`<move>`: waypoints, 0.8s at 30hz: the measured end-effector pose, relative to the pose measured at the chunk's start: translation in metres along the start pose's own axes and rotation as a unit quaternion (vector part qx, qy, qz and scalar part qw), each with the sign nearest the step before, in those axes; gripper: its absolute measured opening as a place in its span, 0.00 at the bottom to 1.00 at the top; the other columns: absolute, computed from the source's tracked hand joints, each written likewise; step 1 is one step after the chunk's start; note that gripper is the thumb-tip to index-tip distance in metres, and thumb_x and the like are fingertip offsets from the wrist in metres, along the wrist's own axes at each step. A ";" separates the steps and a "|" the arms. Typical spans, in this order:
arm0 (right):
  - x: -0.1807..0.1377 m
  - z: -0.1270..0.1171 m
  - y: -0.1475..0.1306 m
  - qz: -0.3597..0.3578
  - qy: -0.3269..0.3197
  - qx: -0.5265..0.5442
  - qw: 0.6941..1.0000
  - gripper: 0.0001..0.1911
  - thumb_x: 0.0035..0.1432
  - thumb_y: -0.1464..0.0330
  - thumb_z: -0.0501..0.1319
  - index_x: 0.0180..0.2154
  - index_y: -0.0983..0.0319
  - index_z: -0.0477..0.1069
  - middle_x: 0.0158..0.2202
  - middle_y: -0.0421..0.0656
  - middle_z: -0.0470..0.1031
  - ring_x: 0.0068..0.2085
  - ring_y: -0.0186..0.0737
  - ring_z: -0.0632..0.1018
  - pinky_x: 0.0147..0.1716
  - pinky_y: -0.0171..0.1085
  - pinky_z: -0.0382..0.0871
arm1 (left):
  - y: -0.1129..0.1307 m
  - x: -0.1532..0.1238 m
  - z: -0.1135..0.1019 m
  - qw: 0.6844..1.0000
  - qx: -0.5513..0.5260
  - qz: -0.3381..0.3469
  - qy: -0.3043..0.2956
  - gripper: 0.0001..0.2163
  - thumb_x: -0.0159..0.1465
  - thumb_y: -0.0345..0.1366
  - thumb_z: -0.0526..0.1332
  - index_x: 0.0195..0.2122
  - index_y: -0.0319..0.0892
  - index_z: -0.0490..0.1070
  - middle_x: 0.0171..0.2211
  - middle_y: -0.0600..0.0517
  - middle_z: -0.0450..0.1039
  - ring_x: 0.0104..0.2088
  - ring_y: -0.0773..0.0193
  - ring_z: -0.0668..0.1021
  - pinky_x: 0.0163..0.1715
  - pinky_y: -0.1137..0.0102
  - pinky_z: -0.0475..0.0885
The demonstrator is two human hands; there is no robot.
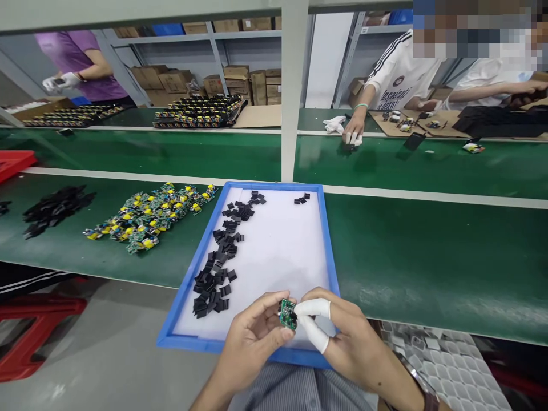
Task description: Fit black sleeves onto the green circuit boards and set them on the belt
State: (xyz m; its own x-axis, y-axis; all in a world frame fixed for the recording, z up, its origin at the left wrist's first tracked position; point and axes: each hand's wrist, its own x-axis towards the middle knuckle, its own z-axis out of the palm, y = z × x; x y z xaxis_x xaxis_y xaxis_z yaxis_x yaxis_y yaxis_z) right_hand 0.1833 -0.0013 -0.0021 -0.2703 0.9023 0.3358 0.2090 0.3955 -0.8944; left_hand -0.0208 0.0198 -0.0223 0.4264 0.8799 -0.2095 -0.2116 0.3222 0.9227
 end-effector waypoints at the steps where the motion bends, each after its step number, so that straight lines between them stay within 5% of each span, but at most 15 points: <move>1: 0.001 -0.001 -0.001 0.012 -0.009 -0.001 1.000 0.17 0.65 0.80 0.57 0.50 0.58 0.74 0.40 0.45 0.75 0.39 0.41 0.77 0.38 0.39 0.72 | 0.000 0.000 0.000 1.000 -0.002 -0.004 0.003 0.20 0.61 0.32 0.72 0.55 0.49 0.77 0.50 0.47 0.79 0.51 0.57 0.80 0.50 0.68 0.76; 8: 0.005 -0.005 -0.001 -0.003 -0.037 -0.009 0.999 0.18 0.65 0.79 0.58 0.52 0.57 0.74 0.39 0.45 0.75 0.37 0.40 0.76 0.37 0.38 0.70 | 0.000 -0.001 -0.002 0.998 0.042 -0.025 0.034 0.18 0.58 0.35 0.74 0.50 0.47 0.79 0.46 0.48 0.81 0.47 0.59 0.81 0.48 0.70 0.77; 14: 0.007 -0.011 -0.005 0.056 -0.081 -0.063 0.993 0.16 0.63 0.79 0.58 0.47 0.57 0.76 0.36 0.43 0.75 0.33 0.40 0.75 0.34 0.37 0.69 | -0.001 0.000 -0.001 0.997 0.065 -0.037 0.035 0.18 0.59 0.37 0.74 0.51 0.45 0.79 0.46 0.46 0.82 0.47 0.57 0.82 0.49 0.66 0.78; 24: 0.008 -0.003 0.005 0.103 0.007 0.015 0.995 0.12 0.61 0.78 0.61 0.43 0.58 0.77 0.33 0.39 0.77 0.33 0.37 0.76 0.34 0.34 0.70 | 0.000 0.002 0.002 0.997 0.057 0.055 0.002 0.14 0.64 0.33 0.68 0.52 0.47 0.77 0.48 0.46 0.77 0.46 0.58 0.81 0.45 0.68 0.78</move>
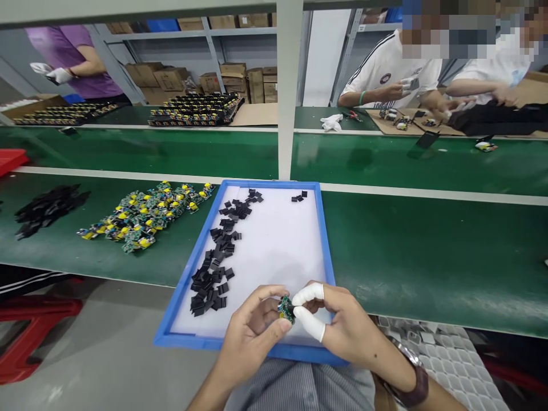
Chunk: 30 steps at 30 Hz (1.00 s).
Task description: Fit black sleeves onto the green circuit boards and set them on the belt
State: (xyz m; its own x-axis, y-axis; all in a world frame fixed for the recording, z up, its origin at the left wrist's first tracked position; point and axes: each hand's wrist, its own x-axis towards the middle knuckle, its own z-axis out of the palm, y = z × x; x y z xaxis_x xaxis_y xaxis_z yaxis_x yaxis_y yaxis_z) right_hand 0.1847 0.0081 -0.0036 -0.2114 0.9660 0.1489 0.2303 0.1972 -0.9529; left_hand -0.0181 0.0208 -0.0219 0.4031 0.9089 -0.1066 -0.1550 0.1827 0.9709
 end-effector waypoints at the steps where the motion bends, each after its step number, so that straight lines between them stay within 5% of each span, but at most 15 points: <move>1: 0.000 0.001 0.001 -0.003 0.006 0.011 1.000 0.11 0.61 0.78 0.61 0.41 0.59 0.77 0.33 0.39 0.77 0.32 0.36 0.76 0.34 0.34 0.70 | 0.000 -0.001 0.001 1.000 0.006 0.010 0.008 0.14 0.65 0.32 0.68 0.51 0.48 0.77 0.48 0.47 0.77 0.46 0.59 0.81 0.44 0.69 0.79; 6: -0.001 0.005 0.003 0.000 0.018 0.021 1.000 0.09 0.61 0.78 0.61 0.39 0.60 0.78 0.30 0.39 0.76 0.31 0.35 0.75 0.33 0.33 0.71 | -0.005 -0.006 0.004 0.996 0.070 0.052 0.037 0.15 0.63 0.31 0.69 0.51 0.50 0.80 0.57 0.44 0.73 0.53 0.50 0.80 0.47 0.61 0.81; 16: -0.003 0.007 -0.002 0.014 0.002 0.010 1.000 0.11 0.60 0.79 0.60 0.37 0.59 0.77 0.30 0.38 0.74 0.29 0.35 0.73 0.30 0.33 0.67 | -0.017 -0.013 0.006 0.979 0.159 0.100 0.084 0.18 0.62 0.28 0.69 0.52 0.50 0.80 0.52 0.45 0.80 0.49 0.51 0.83 0.45 0.61 0.84; 22: -0.003 0.007 -0.003 0.041 -0.011 -0.053 0.998 0.09 0.59 0.79 0.60 0.31 0.59 0.72 0.29 0.38 0.73 0.29 0.35 0.71 0.31 0.35 0.65 | -0.020 -0.012 0.003 0.965 0.194 0.160 0.068 0.21 0.62 0.24 0.68 0.54 0.52 0.79 0.53 0.46 0.80 0.53 0.52 0.82 0.51 0.58 0.81; 30: -0.003 0.009 0.001 0.055 -0.013 -0.006 0.998 0.08 0.61 0.77 0.60 0.32 0.60 0.72 0.30 0.38 0.75 0.30 0.35 0.73 0.31 0.34 0.67 | -0.015 -0.010 0.004 0.964 0.203 0.160 0.059 0.20 0.61 0.24 0.69 0.51 0.51 0.81 0.50 0.46 0.82 0.52 0.51 0.83 0.52 0.59 0.80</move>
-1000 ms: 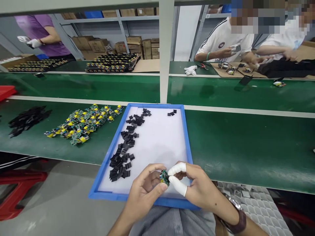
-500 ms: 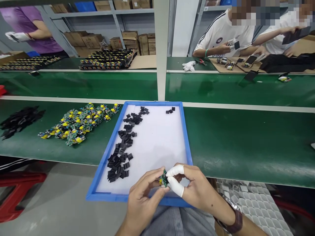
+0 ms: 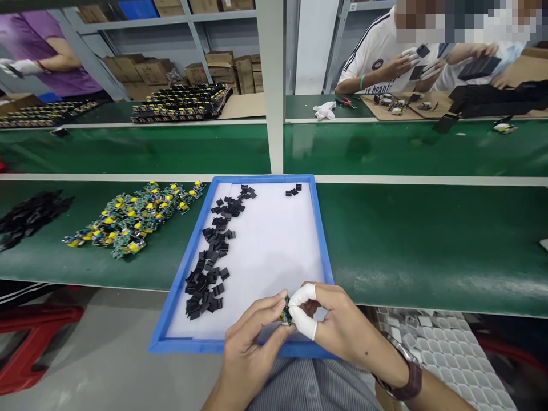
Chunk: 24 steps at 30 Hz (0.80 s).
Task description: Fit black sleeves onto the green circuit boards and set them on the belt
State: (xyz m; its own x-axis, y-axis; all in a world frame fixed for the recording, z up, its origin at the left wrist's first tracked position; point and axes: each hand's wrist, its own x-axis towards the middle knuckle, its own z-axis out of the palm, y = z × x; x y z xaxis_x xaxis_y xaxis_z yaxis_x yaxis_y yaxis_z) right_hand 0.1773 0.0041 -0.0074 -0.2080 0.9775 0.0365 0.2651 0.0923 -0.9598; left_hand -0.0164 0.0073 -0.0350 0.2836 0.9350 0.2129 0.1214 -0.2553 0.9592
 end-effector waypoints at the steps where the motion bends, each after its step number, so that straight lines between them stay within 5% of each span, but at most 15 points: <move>1: 0.000 0.000 0.001 -0.001 -0.002 0.002 1.000 0.08 0.61 0.77 0.59 0.32 0.60 0.72 0.30 0.38 0.75 0.30 0.35 0.73 0.31 0.34 0.67 | 0.000 0.000 0.000 1.000 0.001 0.002 0.002 0.20 0.60 0.24 0.69 0.51 0.51 0.81 0.50 0.46 0.82 0.52 0.51 0.83 0.52 0.59 0.81; 7: -0.002 0.000 0.008 -0.036 0.001 -0.025 0.999 0.07 0.62 0.76 0.59 0.34 0.60 0.72 0.30 0.38 0.74 0.29 0.35 0.71 0.30 0.35 0.65 | -0.001 0.001 0.000 1.000 0.004 -0.012 -0.014 0.19 0.62 0.24 0.68 0.52 0.52 0.80 0.52 0.46 0.81 0.53 0.52 0.82 0.51 0.60 0.81; 18: -0.001 0.000 0.013 0.068 -0.005 0.113 0.991 0.07 0.67 0.71 0.60 0.41 0.60 0.78 0.29 0.39 0.80 0.31 0.37 0.80 0.31 0.33 0.72 | -0.003 0.001 0.001 0.999 -0.013 -0.035 0.004 0.19 0.62 0.26 0.69 0.51 0.52 0.80 0.53 0.47 0.80 0.54 0.52 0.81 0.53 0.59 0.80; 24: -0.002 0.003 0.016 -0.033 0.058 0.063 0.996 0.09 0.61 0.78 0.62 0.38 0.59 0.76 0.35 0.39 0.75 0.35 0.36 0.76 0.35 0.34 0.68 | -0.003 0.001 0.000 0.999 -0.031 -0.032 0.007 0.20 0.61 0.24 0.70 0.51 0.53 0.80 0.52 0.48 0.81 0.53 0.54 0.81 0.49 0.63 0.82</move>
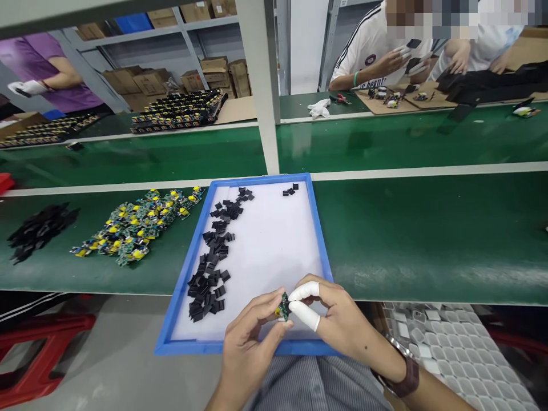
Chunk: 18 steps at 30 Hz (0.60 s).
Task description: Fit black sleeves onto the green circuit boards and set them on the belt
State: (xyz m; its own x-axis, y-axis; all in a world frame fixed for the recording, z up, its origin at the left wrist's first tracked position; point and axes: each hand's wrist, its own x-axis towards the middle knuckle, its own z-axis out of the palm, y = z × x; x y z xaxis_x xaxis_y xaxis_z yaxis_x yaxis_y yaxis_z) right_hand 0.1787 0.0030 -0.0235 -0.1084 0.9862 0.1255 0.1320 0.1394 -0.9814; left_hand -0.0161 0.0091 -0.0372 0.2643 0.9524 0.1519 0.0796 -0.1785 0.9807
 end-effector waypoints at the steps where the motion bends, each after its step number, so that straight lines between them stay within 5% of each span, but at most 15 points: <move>1: -0.001 0.001 0.001 -0.005 0.006 -0.002 1.000 0.09 0.62 0.78 0.62 0.38 0.58 0.76 0.35 0.38 0.74 0.35 0.36 0.75 0.35 0.34 0.67 | -0.001 0.000 0.000 1.000 -0.005 0.002 0.001 0.20 0.60 0.23 0.70 0.50 0.52 0.80 0.52 0.48 0.81 0.54 0.54 0.81 0.48 0.63 0.83; 18: -0.013 0.007 0.000 -0.068 0.002 -0.089 0.994 0.07 0.70 0.75 0.56 0.45 0.59 0.69 0.37 0.40 0.70 0.35 0.37 0.72 0.36 0.36 0.66 | -0.001 0.002 0.001 1.000 -0.011 0.025 -0.003 0.19 0.60 0.23 0.70 0.49 0.52 0.79 0.50 0.48 0.81 0.52 0.54 0.82 0.45 0.63 0.85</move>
State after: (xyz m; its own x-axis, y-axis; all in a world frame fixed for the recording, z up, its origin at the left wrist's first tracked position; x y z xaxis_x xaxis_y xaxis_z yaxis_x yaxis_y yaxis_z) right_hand 0.1730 -0.0107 -0.0259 -0.1336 0.9573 0.2563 0.2886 0.2850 -0.9141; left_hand -0.0144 0.0104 -0.0377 0.2730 0.9410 0.1998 0.0448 -0.2199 0.9745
